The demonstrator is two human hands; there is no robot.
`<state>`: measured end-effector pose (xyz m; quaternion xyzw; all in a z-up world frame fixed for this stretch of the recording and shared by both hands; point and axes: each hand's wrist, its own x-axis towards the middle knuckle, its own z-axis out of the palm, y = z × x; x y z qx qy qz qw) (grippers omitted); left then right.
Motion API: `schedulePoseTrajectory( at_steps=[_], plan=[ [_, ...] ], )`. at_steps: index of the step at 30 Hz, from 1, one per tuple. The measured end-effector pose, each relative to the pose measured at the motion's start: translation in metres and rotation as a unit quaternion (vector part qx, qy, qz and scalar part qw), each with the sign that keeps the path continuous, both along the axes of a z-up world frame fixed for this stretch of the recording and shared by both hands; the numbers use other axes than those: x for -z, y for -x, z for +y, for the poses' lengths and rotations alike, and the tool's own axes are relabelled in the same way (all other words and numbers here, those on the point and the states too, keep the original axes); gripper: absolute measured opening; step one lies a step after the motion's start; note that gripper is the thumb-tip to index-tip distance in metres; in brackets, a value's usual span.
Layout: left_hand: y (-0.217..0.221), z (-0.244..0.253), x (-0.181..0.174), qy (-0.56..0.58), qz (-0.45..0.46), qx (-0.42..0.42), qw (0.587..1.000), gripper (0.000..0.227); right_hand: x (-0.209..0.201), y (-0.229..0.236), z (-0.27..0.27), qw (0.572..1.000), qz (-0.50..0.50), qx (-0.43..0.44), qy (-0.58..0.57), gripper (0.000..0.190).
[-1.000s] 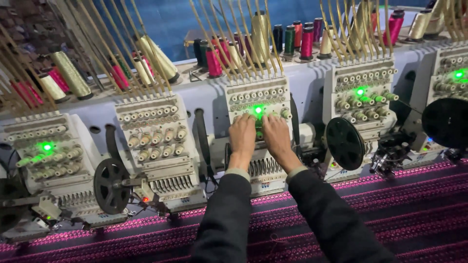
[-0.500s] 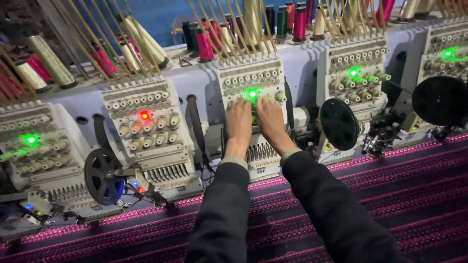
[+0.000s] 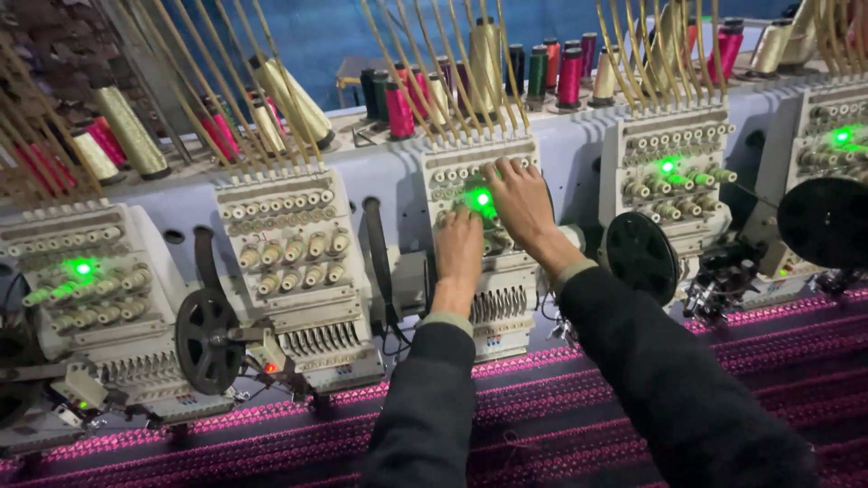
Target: The person operates a multi-head embroidery machine, using their hands to thread needles and adjust components on the machine heads. They also interact with the control panel to manage the machine's operation while a patterned fabric moves beneath the needles.
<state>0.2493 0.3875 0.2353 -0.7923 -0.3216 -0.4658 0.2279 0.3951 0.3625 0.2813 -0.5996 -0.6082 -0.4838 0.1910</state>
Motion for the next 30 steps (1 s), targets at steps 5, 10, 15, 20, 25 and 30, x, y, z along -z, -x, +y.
schedulePoseTrajectory(
  at_steps=[5,10,15,20,25,30],
  plan=[
    [0.006,-0.002,0.006,0.029,0.0,0.045,0.999,0.017,-0.017,-0.005,0.017,0.997,-0.054,-0.004,-0.053,0.014],
    [-0.004,0.016,0.019,0.011,0.009,0.017,1.0,0.016,-0.029,0.007,0.015,0.996,-0.077,0.003,-0.05,0.005],
    [-0.001,0.005,0.015,0.019,0.004,0.033,0.999,0.016,-0.035,0.004,0.007,0.982,-0.175,0.0,-0.068,0.008],
    [0.002,0.003,0.011,0.023,0.0,0.039,0.999,0.016,-0.04,0.002,0.008,0.975,-0.198,-0.04,-0.088,0.009],
    [0.009,-0.004,0.003,0.031,0.001,0.054,0.998,0.015,-0.044,-0.004,0.009,0.975,-0.215,-0.025,-0.045,0.012],
    [0.008,0.001,0.007,0.038,-0.002,0.049,0.998,0.015,-0.054,0.01,-0.009,0.971,-0.239,-0.016,-0.007,0.013]
  ],
)
